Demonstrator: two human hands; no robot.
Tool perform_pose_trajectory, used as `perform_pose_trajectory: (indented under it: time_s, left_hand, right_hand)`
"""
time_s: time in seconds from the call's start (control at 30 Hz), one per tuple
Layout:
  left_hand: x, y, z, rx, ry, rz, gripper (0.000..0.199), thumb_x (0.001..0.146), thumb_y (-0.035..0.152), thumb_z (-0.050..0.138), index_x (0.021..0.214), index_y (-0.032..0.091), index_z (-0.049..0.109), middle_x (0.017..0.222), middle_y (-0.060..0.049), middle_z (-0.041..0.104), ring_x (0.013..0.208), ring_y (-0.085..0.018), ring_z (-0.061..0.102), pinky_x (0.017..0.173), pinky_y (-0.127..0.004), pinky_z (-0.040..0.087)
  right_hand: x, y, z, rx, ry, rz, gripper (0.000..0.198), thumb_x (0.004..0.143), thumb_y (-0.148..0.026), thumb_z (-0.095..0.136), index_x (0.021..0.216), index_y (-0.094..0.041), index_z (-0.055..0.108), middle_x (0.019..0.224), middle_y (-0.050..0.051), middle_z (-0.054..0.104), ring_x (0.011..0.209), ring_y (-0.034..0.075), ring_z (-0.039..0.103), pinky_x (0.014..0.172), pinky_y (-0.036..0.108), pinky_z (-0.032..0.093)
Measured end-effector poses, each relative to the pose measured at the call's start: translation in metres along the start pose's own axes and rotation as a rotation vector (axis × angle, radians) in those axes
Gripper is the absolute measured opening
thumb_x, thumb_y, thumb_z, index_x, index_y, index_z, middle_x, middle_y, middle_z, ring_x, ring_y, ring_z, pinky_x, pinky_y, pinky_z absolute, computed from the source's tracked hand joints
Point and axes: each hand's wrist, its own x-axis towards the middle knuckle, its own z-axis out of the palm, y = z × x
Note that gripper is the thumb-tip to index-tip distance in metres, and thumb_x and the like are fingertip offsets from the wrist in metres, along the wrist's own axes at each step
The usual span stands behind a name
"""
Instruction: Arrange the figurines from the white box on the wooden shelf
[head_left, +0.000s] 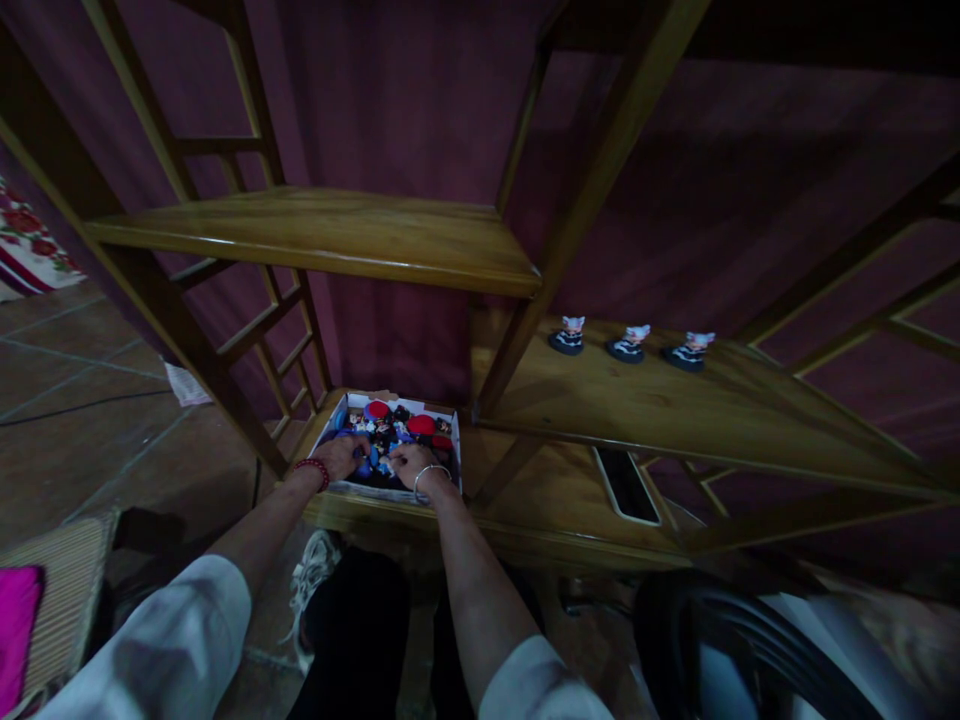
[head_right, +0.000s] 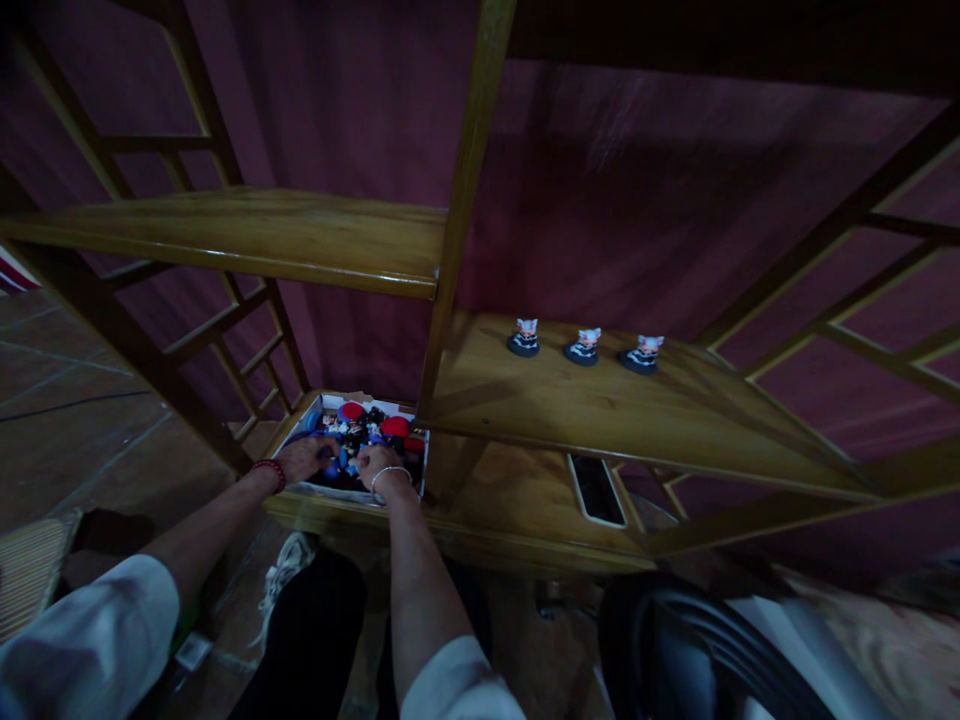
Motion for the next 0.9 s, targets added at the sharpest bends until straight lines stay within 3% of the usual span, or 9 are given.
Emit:
perform_pose_trajectory:
  time_s: [0.27,0.5,0.7,0.9]
  left_hand:
    - [0.0,0.001,-0.001,-0.044,0.019,-0.018,0.021,0.072,0.022,0.045,0.087,0.024,0.059,0.084,0.001,0.062,0.079,-0.014,0.056,0.072,-0.023,0.04]
    - [-0.001,0.006,-0.006,-0.159,0.003,-0.012,0.02,0.073,0.023,0.045,0.086,0.019,0.06,0.081,0.0,0.063,0.078,-0.013,0.056,0.073,-0.022,0.041]
    - [0.006,-0.003,0.001,-0.318,0.012,0.023,0.02,0.072,0.024,0.044,0.085,0.016,0.057,0.078,0.001,0.062,0.074,-0.012,0.055,0.071,-0.022,0.042]
    - [0.011,-0.006,0.005,-0.273,0.058,-0.031,0.017,0.073,0.027,0.045,0.081,0.017,0.056,0.075,0.001,0.06,0.072,-0.012,0.054,0.069,-0.023,0.042]
  right_hand:
    - [0.0,0.0,0.0,0.03,0.01,-0.014,0.023,0.074,-0.021,0.048,0.09,-0.023,0.066,0.098,0.001,0.065,0.094,0.013,0.058,0.081,0.02,0.041]
    - [0.0,-0.001,0.004,0.09,0.018,-0.004,0.023,0.071,-0.022,0.053,0.091,-0.023,0.065,0.085,0.0,0.067,0.079,0.013,0.061,0.071,0.02,0.044]
    - [0.003,-0.006,0.01,0.152,-0.072,-0.089,0.041,0.065,-0.013,0.057,0.105,-0.021,0.058,0.076,-0.001,0.067,0.069,0.011,0.06,0.064,0.018,0.044]
    - [0.006,-0.007,0.013,0.288,-0.104,-0.115,0.048,0.063,-0.012,0.059,0.11,-0.023,0.055,0.077,-0.003,0.066,0.067,0.009,0.059,0.06,0.015,0.043]
